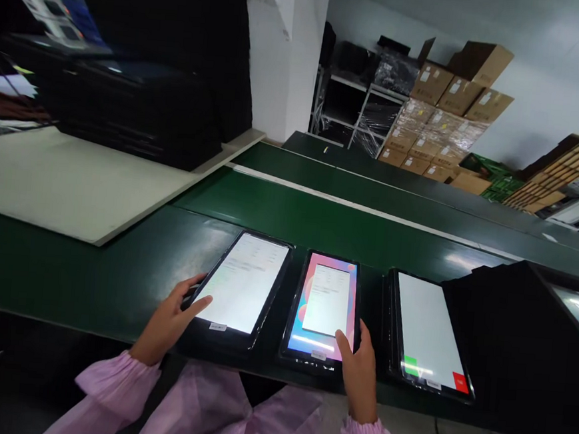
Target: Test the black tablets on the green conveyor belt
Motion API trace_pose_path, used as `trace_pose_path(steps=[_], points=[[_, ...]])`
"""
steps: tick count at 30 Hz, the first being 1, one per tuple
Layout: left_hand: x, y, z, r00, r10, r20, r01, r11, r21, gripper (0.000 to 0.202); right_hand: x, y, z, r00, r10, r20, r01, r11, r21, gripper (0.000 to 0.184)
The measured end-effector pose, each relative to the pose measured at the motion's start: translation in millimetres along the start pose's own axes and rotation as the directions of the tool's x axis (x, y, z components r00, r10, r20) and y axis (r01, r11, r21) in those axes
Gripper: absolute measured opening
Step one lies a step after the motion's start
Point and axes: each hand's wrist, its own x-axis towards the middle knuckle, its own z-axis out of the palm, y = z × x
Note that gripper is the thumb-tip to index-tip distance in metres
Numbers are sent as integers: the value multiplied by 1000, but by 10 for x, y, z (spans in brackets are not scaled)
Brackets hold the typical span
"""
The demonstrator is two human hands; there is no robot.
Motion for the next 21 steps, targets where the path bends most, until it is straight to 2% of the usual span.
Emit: trace_pose_path(steps=[7,15,18,21], points=[[-12,-16,38,998,-50,-31,50,999,8,77,-26,9,-3,999,39,15,-39,999,-14,100],[-11,-30,71,1000,-11,-8,10,999,-38,71,45,106,22,999,15,-32,-17,997,-79,100],[-58,14,7,997,59,-49,-57,997,47,70,5,46,-67,996,-78,-50,73,992,-107,96],[-143,89,-98,965,247,-93,-223,950,217,63,-32,-27,-181,947,-309,-84,289,939,-189,77]])
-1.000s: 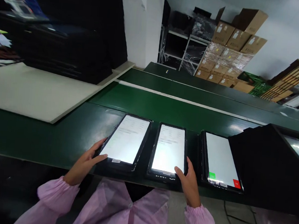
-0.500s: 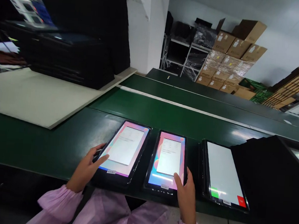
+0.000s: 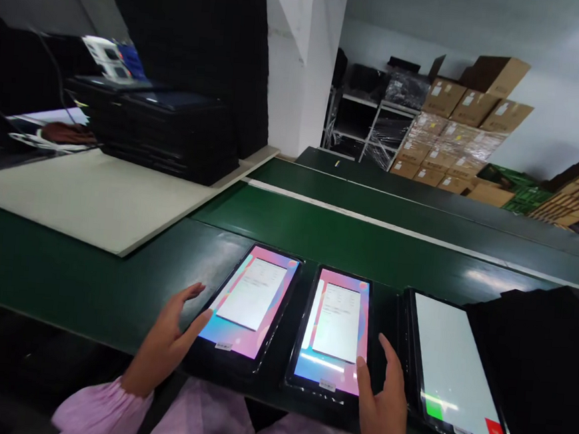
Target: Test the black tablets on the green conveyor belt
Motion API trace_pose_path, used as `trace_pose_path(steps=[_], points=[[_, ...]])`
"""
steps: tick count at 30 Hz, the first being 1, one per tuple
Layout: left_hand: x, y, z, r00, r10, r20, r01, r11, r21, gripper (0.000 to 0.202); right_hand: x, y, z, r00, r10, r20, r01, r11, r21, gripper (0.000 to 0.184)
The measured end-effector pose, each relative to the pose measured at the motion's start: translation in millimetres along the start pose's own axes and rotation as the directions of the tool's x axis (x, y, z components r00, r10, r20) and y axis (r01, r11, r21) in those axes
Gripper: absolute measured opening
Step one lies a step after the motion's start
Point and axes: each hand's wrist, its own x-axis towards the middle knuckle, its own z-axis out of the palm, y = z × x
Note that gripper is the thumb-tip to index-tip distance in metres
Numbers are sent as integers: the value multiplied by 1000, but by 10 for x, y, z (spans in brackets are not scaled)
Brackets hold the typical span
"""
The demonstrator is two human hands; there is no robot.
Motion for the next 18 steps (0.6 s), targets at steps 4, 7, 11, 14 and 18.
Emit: trace_pose_path(steps=[4,7,11,14,18], points=[[-93,113,-30,984,162,69,-169,978,122,52,24,-89,37,920,-388,49,391,914,-112,44],[-194,250,117,964,234,127,-253,954,161,55,40,-172,204,823,-540,179,565,811,-152,41],[-314,434,239,857,335,392,-388,920,62,51,83,-166,275,805,-552,218,591,778,-212,37],[-311,439,188,882,351,314,-388,920,62,48,109,-93,193,875,-482,44,475,839,-267,37],[-276,343,219,923,340,181,-365,921,135,54,74,-77,167,846,-512,152,533,820,-206,38]])
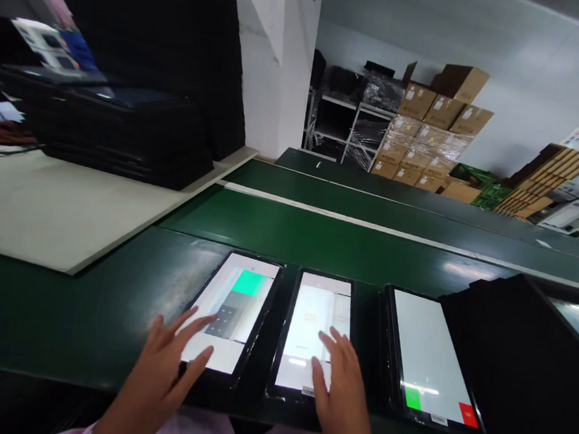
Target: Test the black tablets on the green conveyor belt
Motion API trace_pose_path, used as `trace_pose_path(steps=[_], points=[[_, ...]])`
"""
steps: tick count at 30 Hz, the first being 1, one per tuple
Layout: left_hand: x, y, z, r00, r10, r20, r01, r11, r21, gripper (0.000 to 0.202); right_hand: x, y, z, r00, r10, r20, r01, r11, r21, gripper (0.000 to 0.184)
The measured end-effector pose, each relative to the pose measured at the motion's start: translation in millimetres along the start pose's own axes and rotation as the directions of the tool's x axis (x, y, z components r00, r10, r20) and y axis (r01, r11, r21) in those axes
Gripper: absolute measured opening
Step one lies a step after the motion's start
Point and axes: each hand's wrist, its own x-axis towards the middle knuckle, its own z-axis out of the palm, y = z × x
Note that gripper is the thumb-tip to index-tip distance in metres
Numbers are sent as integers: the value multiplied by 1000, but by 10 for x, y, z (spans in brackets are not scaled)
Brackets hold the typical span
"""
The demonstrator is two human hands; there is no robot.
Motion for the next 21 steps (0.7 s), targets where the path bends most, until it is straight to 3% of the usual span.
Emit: trace_pose_path(steps=[2,5,9,15,21], points=[[-15,11,81,995,48,86,-47,999,-14,55,-4,-14,16,999,-30,24,30,1000,-8,34],[-39,79,170,984,74,159,-64,996,-68,53,-12,14,20,999,6,-37,-8,999,-38,32],[-14,121,151,990,71,124,-58,993,-103,49,-70,71,21,998,28,-57,-31,998,-53,34],[81,125,30,977,178,118,-189,978,86,42,-108,55,44,993,-50,-105,40,995,-93,32],[165,115,28,961,259,96,-272,948,165,42,-63,21,-6,989,-71,-126,57,992,-115,32]])
